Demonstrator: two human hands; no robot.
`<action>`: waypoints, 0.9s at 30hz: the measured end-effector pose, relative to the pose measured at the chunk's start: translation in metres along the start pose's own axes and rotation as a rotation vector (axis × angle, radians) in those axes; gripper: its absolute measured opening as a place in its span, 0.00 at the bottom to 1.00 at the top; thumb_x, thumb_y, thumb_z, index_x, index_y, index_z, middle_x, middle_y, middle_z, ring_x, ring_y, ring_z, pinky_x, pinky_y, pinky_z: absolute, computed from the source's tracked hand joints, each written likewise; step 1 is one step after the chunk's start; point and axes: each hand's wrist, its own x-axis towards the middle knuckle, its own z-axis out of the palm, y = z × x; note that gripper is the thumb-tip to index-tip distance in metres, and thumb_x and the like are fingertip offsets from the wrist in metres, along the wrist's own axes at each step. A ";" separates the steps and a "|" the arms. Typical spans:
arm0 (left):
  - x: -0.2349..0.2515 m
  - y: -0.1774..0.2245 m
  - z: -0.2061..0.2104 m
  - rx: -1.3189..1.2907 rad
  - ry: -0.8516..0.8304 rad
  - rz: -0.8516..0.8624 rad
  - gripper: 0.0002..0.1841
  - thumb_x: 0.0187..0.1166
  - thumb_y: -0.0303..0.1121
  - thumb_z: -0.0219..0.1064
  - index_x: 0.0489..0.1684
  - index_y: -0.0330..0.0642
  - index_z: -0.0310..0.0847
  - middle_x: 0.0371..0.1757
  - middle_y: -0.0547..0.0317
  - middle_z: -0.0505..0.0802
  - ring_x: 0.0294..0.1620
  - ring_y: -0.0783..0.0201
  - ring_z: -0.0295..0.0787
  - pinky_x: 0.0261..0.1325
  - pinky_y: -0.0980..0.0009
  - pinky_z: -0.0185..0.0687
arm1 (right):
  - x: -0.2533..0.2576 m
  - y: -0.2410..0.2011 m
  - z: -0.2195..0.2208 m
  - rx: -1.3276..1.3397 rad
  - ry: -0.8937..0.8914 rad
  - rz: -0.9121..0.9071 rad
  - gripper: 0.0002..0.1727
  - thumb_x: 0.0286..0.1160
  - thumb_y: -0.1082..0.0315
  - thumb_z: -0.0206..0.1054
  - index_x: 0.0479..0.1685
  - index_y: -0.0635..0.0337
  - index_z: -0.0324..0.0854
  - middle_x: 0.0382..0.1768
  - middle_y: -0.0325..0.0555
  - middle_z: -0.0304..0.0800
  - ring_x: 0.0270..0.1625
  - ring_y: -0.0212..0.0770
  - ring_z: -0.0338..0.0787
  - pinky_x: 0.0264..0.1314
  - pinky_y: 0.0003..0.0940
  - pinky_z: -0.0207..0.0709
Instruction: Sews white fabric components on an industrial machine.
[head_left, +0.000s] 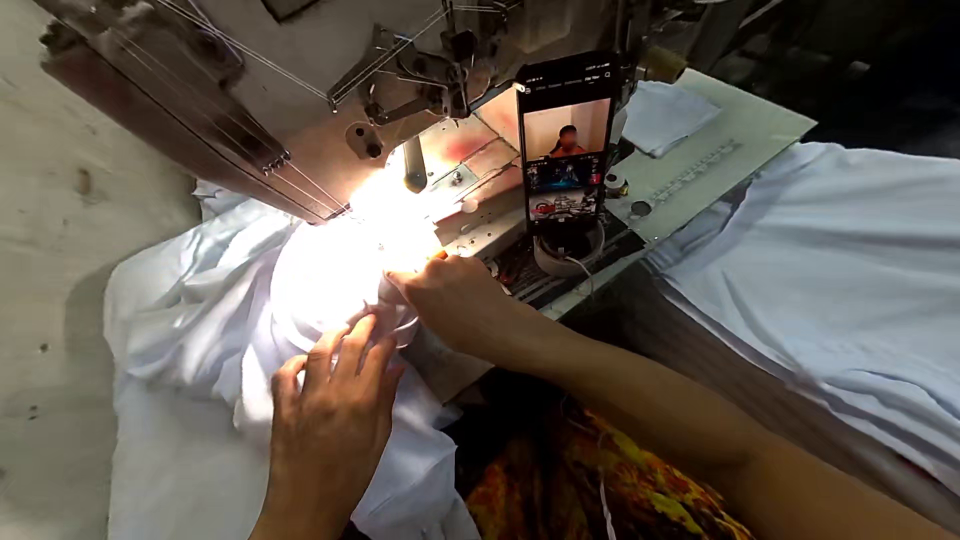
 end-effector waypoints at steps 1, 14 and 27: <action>0.001 0.001 0.001 -0.026 0.012 0.015 0.27 0.91 0.49 0.43 0.58 0.46 0.90 0.67 0.48 0.92 0.67 0.40 0.86 0.60 0.39 0.71 | 0.001 -0.001 -0.001 -0.004 0.006 -0.020 0.09 0.72 0.75 0.69 0.47 0.58 0.93 0.23 0.50 0.86 0.28 0.50 0.89 0.24 0.42 0.76; -0.010 0.011 0.025 -0.020 0.098 -0.187 0.29 0.88 0.50 0.49 0.44 0.33 0.90 0.33 0.41 0.92 0.38 0.37 0.90 0.43 0.40 0.76 | 0.001 -0.007 -0.007 -0.046 -0.040 -0.044 0.06 0.72 0.75 0.69 0.29 0.62 0.88 0.22 0.49 0.84 0.29 0.50 0.88 0.24 0.43 0.75; -0.013 0.045 0.027 -0.044 0.232 -0.031 0.15 0.85 0.39 0.57 0.38 0.45 0.90 0.45 0.52 0.94 0.60 0.47 0.89 0.74 0.39 0.62 | 0.001 -0.010 -0.009 -0.102 -0.066 -0.061 0.07 0.73 0.73 0.69 0.27 0.61 0.87 0.22 0.48 0.84 0.29 0.48 0.88 0.24 0.41 0.74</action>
